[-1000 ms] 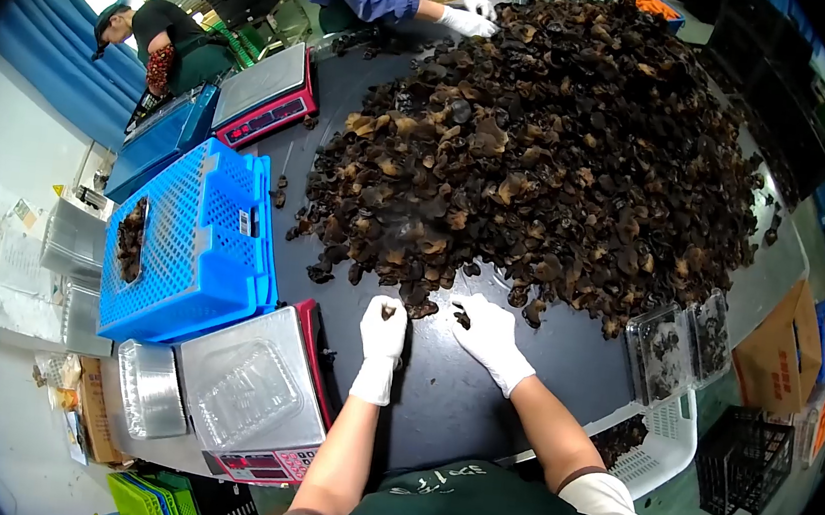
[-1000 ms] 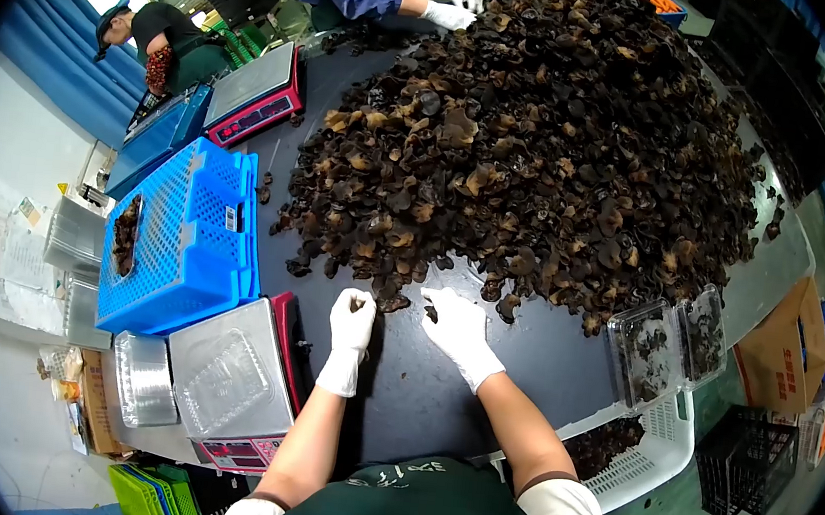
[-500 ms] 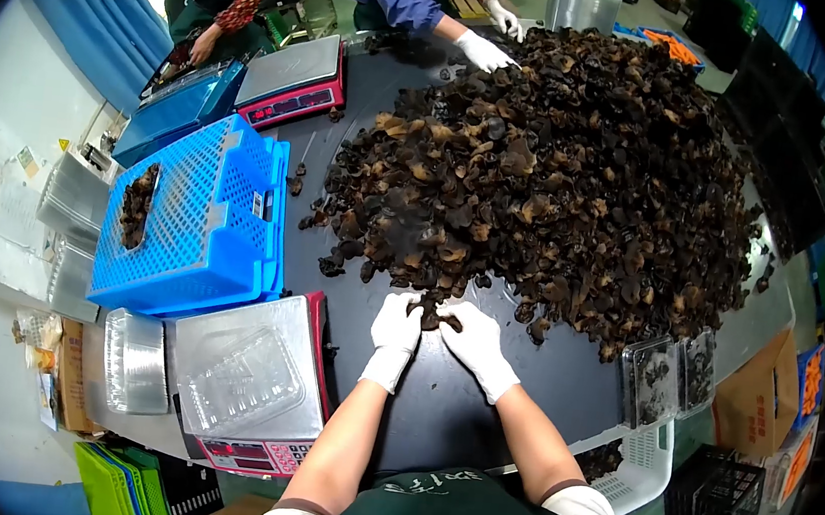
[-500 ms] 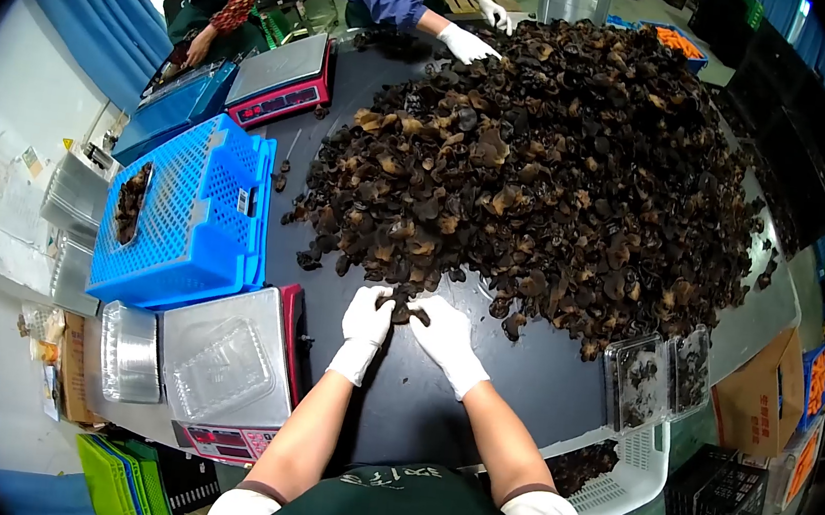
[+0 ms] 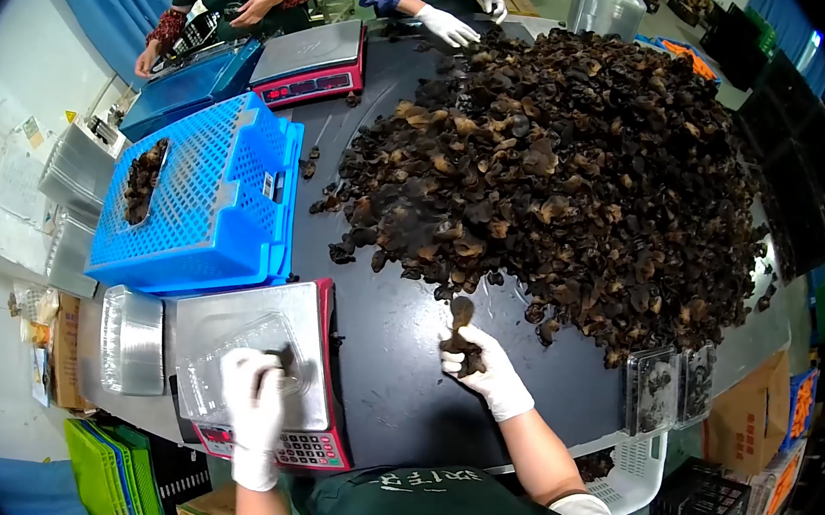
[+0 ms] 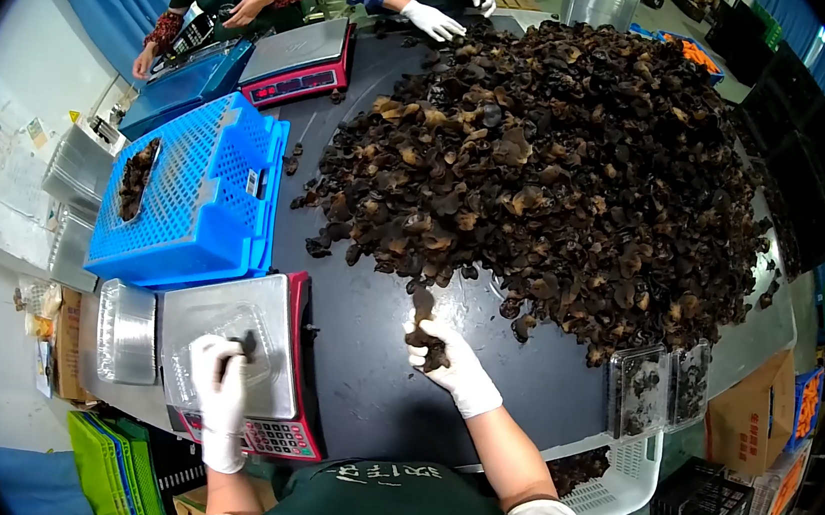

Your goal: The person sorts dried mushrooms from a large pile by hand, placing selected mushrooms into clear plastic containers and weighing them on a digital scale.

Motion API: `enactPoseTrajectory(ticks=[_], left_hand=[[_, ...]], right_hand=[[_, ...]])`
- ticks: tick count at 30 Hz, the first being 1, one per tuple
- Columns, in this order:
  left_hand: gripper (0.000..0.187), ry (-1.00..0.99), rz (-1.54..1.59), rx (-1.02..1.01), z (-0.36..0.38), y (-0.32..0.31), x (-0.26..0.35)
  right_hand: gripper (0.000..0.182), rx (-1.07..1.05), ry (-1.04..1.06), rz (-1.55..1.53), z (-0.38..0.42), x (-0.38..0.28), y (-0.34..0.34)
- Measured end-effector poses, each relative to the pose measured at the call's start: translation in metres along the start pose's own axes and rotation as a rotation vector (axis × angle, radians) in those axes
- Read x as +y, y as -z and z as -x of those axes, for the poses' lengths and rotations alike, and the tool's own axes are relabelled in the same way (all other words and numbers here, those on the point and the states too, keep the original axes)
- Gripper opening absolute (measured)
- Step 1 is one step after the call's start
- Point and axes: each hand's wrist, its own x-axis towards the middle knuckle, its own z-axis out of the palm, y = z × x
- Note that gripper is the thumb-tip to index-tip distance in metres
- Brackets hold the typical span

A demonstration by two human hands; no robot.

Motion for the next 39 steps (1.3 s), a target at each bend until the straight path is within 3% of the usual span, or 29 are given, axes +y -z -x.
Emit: enactPoseTrajectory(ticks=[3, 7, 9, 11, 13, 15, 16, 17, 19, 21, 22, 25, 26, 27, 28, 29, 30, 31, 33, 34, 35, 37, 39], left_hand=[[0.014, 0.13, -0.207, -0.067, 0.004, 0.038, -0.056], [0.018, 0.067, -0.305, -0.153, 0.025, 0.032, -0.101], [0.018, 0.037, -0.223, -0.177, 0.025, 0.027, -0.093], [0.014, 0.053, -0.136, -0.041, 0.036, 0.016, -0.101], [0.014, 0.4, 0.162, 0.123, 0.035, 0.008, -0.091], [0.017, 0.423, 0.103, 0.087, 0.049, 0.022, -0.133], [0.018, 0.458, 0.086, 0.163, 0.043, 0.023, -0.126], [0.021, 0.494, 0.068, 0.242, 0.038, 0.027, -0.118], [0.036, 0.679, 0.312, 0.311, 0.042, 0.028, -0.12], [0.042, 0.501, 0.224, 0.292, 0.051, 0.027, -0.148], [0.039, 0.523, 0.181, 0.289, 0.048, 0.028, -0.141], [0.038, 0.571, 0.029, 0.318, 0.037, 0.038, -0.111], [0.038, 0.543, -0.02, 0.347, 0.038, 0.039, -0.11], [0.038, 0.513, -0.068, 0.377, 0.038, 0.04, -0.11], [0.037, 0.443, -0.12, 0.377, 0.037, 0.043, -0.099], [0.035, 0.408, -0.155, 0.371, 0.038, 0.045, -0.092], [0.034, 0.35, -0.166, 0.382, 0.037, 0.044, -0.081], [0.033, 0.291, -0.177, 0.394, 0.034, 0.041, -0.067], [0.032, 0.228, -0.096, 0.366, 0.031, 0.031, -0.039], [0.031, 0.169, -0.014, 0.345, 0.031, 0.028, -0.031], [0.029, 0.279, 0.141, 0.27, 0.039, 0.024, -0.036], [0.026, -0.025, 0.038, 0.176, 0.037, -0.001, -0.01], [0.024, -0.096, 0.155, -0.071, 0.035, -0.025, 0.022]], right_hand=[[0.023, -0.12, 0.046, 0.407, -0.012, 0.013, -0.038], [0.025, -0.131, 0.166, 1.11, -0.023, 0.042, -0.11], [0.024, -0.393, 0.514, 1.151, -0.041, 0.075, -0.13], [0.024, -0.387, 0.507, 1.382, -0.041, 0.094, -0.162], [0.023, -0.544, 0.739, 1.509, -0.058, 0.122, -0.165], [0.023, -0.566, 0.844, 1.735, -0.078, 0.151, -0.161], [0.025, -0.598, 0.931, 1.909, -0.083, 0.158, -0.16], [0.03, -0.564, 0.861, 2.105, -0.084, 0.164, -0.156], [0.037, -0.525, 1.028, 2.092, -0.089, 0.171, -0.148], [0.041, -0.513, 1.129, 1.979, -0.084, 0.171, -0.147], [0.045, -0.511, 1.222, 1.865, -0.076, 0.166, -0.151], [0.039, -0.481, 1.217, 1.712, -0.061, 0.126, -0.16], [0.031, -0.476, 1.101, 1.682, -0.061, 0.104, -0.158], [0.022, -0.284, 1.094, 1.744, -0.059, 0.088, -0.147], [0.023, -0.121, 0.919, 2.052, -0.054, 0.066, -0.142], [0.025, 0.063, 1.081, 2.09, -0.063, 0.055, -0.113], [0.024, 0.24, 1.064, 2.141, -0.07, 0.042, -0.084], [0.021, 0.37, 0.852, 2.257, -0.064, 0.024, -0.076], [0.014, 0.544, 1.153, 2.363, -0.076, 0.008, -0.02], [0.014, 0.536, 1.161, 2.369, -0.074, 0.002, -0.007], [0.015, 0.527, 1.172, 2.375, -0.073, -0.002, 0.004], [0.015, 0.476, 1.086, 2.302, -0.068, -0.004, 0.01], [0.015, 0.422, 1.004, 2.227, -0.06, -0.004, 0.012]])
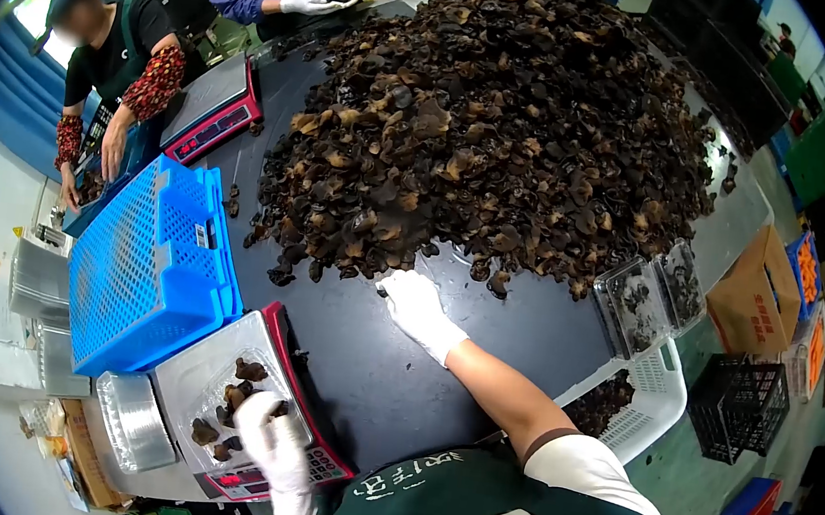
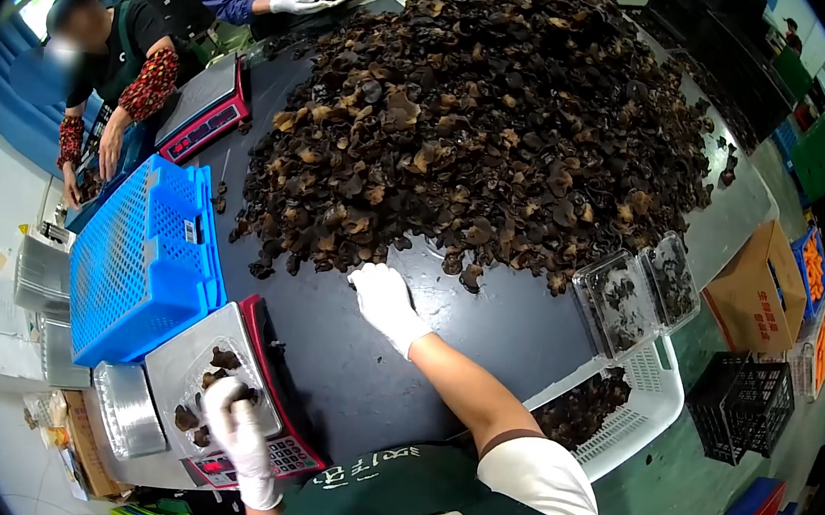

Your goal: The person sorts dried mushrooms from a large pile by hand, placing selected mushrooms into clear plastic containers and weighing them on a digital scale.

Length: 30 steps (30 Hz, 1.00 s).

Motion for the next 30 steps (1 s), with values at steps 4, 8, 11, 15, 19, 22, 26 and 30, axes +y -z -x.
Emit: enactPoseTrajectory(ticks=[4, 8, 11, 15, 19, 22, 26, 30], left_hand=[[0.039, -0.036, 0.044, -0.506, 0.011, -0.069, 0.009], [0.071, 0.044, -0.271, -0.617, 0.042, -0.147, -0.014], [0.067, -0.245, -0.284, -0.778, 0.063, -0.174, 0.007], [0.045, -0.083, 0.724, -1.549, 0.087, -0.189, 0.025], [0.052, 1.191, 1.529, -1.059, 0.066, -0.177, 0.016], [0.061, 1.425, 1.71, -0.885, 0.047, -0.166, -0.004], [0.03, 1.267, 1.117, -0.833, 0.052, -0.148, -0.019], [0.028, 1.132, 0.845, -0.807, 0.06, -0.138, -0.021]], right_hand=[[0.02, 0.077, -0.223, -0.304, 0.019, -0.005, 0.026], [0.022, 0.043, -0.519, -0.804, 0.05, 0.001, 0.064], [0.022, 0.109, -0.57, -0.87, 0.073, 0.015, 0.092], [0.023, 0.136, -0.55, -0.951, 0.094, 0.024, 0.111], [0.026, -0.051, -0.426, -0.859, 0.117, -0.001, 0.125], [0.032, -0.3, -0.074, -0.853, 0.117, -0.011, 0.12], [0.014, -0.087, -0.263, -0.321, 0.065, 0.029, 0.161], [0.022, 0.665, -0.288, -0.009, 0.035, 0.134, 0.153]])
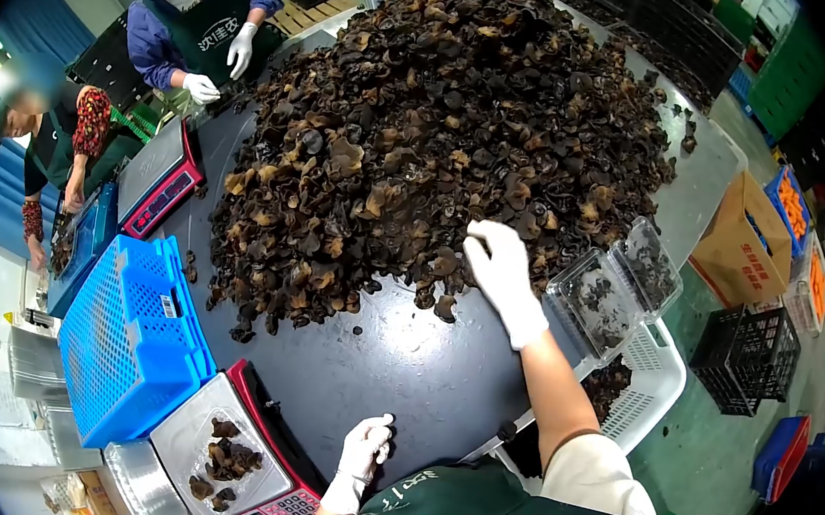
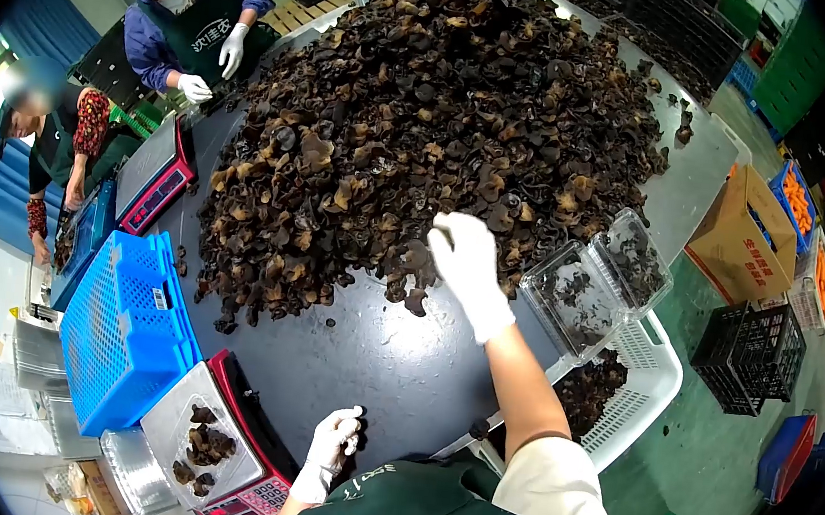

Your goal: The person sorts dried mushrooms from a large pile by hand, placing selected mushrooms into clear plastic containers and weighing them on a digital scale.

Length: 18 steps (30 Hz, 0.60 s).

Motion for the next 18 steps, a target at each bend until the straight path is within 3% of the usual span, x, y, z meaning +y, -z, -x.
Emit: enactPoseTrajectory(ticks=[1, 2, 4, 6, 8, 10, 12, 14, 17, 18], left_hand=[[0.028, -0.001, 0.001, -0.001, 0.0, 0.001, -0.002], [0.029, -0.03, -0.036, 0.012, -0.001, 0.002, -0.004], [0.029, -0.061, -0.065, 0.028, -0.003, 0.001, -0.003], [0.034, -0.191, -0.06, 0.113, -0.003, 0.001, 0.003], [0.045, -0.267, -0.109, 0.167, -0.01, 0.009, 0.005], [0.047, -0.347, -0.087, 0.217, -0.016, 0.01, 0.011], [0.051, -0.444, -0.164, 0.246, -0.027, 0.019, 0.012], [0.055, -0.533, -0.388, 0.342, -0.025, 0.014, 0.022], [0.061, -0.734, -0.533, 0.318, -0.028, 0.007, 0.032], [0.06, -0.786, -0.654, 0.364, -0.032, 0.01, 0.029]], right_hand=[[0.026, -0.007, -0.037, 0.089, -0.009, 0.013, -0.001], [0.034, 0.12, 0.036, 0.213, -0.005, 0.046, -0.024], [0.044, -0.076, -0.032, 0.409, -0.006, 0.032, -0.025], [0.048, -0.177, -0.032, 0.267, 0.007, 0.011, -0.029], [0.043, -0.443, -0.155, 0.085, 0.019, -0.028, -0.023], [0.04, -0.674, -0.074, -0.152, 0.052, -0.049, -0.031], [0.038, -0.743, 0.163, -0.19, 0.075, -0.081, -0.024], [0.036, -0.506, 0.339, -0.227, 0.099, -0.097, -0.02], [0.021, -0.512, 0.218, -0.164, 0.054, -0.1, 0.006], [0.017, -0.306, 0.242, -0.019, 0.036, -0.094, 0.012]])
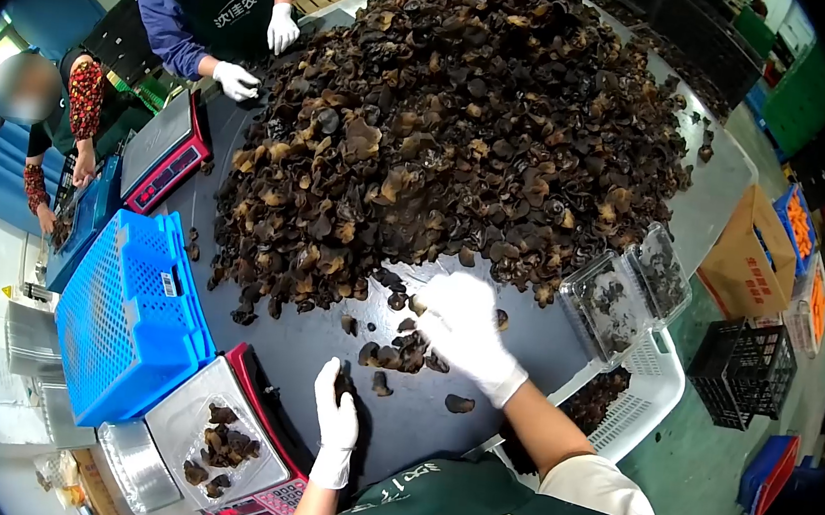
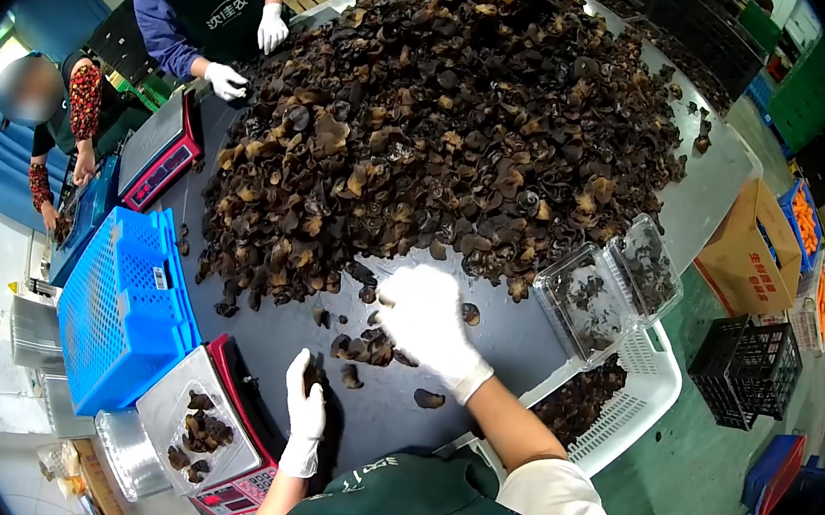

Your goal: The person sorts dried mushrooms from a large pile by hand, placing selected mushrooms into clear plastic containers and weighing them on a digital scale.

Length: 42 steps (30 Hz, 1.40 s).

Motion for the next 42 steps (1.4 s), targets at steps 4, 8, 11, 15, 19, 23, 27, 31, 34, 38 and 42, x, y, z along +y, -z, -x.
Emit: enactPoseTrajectory(ticks=[4, 8, 11, 15, 19, 23, 27, 31, 34, 38, 42], left_hand=[[0.052, -0.203, -0.312, -0.013, 0.004, -0.007, 0.001], [0.039, -0.348, -0.394, -0.038, 0.014, -0.007, -0.003], [0.031, -0.261, -0.374, -0.039, 0.021, 0.0, -0.004], [0.041, -0.157, -0.313, 0.013, 0.028, 0.014, -0.002], [0.049, -0.108, -0.305, 0.028, 0.036, 0.02, -0.002], [0.054, -0.034, -0.097, 0.046, 0.036, 0.019, -0.005], [0.061, -0.095, -0.088, 0.099, 0.014, 0.016, -0.002], [0.063, -0.202, -0.353, 0.099, -0.025, 0.006, 0.007], [0.065, -0.18, -0.4, 0.079, -0.047, 0.003, 0.003], [0.069, -0.21, -0.437, 0.061, -0.063, -0.001, -0.002], [0.06, -0.267, -0.485, -0.126, -0.059, -0.004, -0.011]], right_hand=[[0.055, 0.016, -0.371, 0.508, 0.031, 0.093, -0.018], [0.058, -0.253, -0.246, 0.296, 0.043, 0.052, -0.023], [0.055, -0.399, 0.033, 0.086, 0.079, -0.007, -0.041], [0.062, -0.705, 0.254, -0.165, 0.107, -0.065, -0.039], [0.049, -0.546, 0.307, -0.351, 0.09, -0.065, -0.031], [0.021, -0.119, 0.021, -0.224, 0.035, -0.02, -0.024], [0.042, -0.066, -0.203, 0.201, 0.043, 0.047, -0.055], [0.055, -0.294, -0.149, 0.23, 0.035, 0.026, -0.067], [0.048, -0.338, 0.096, 0.031, 0.052, -0.019, -0.059], [0.047, -0.62, 0.377, -0.193, 0.116, -0.056, -0.052], [0.033, -0.67, 0.326, -0.392, 0.053, -0.068, -0.024]])
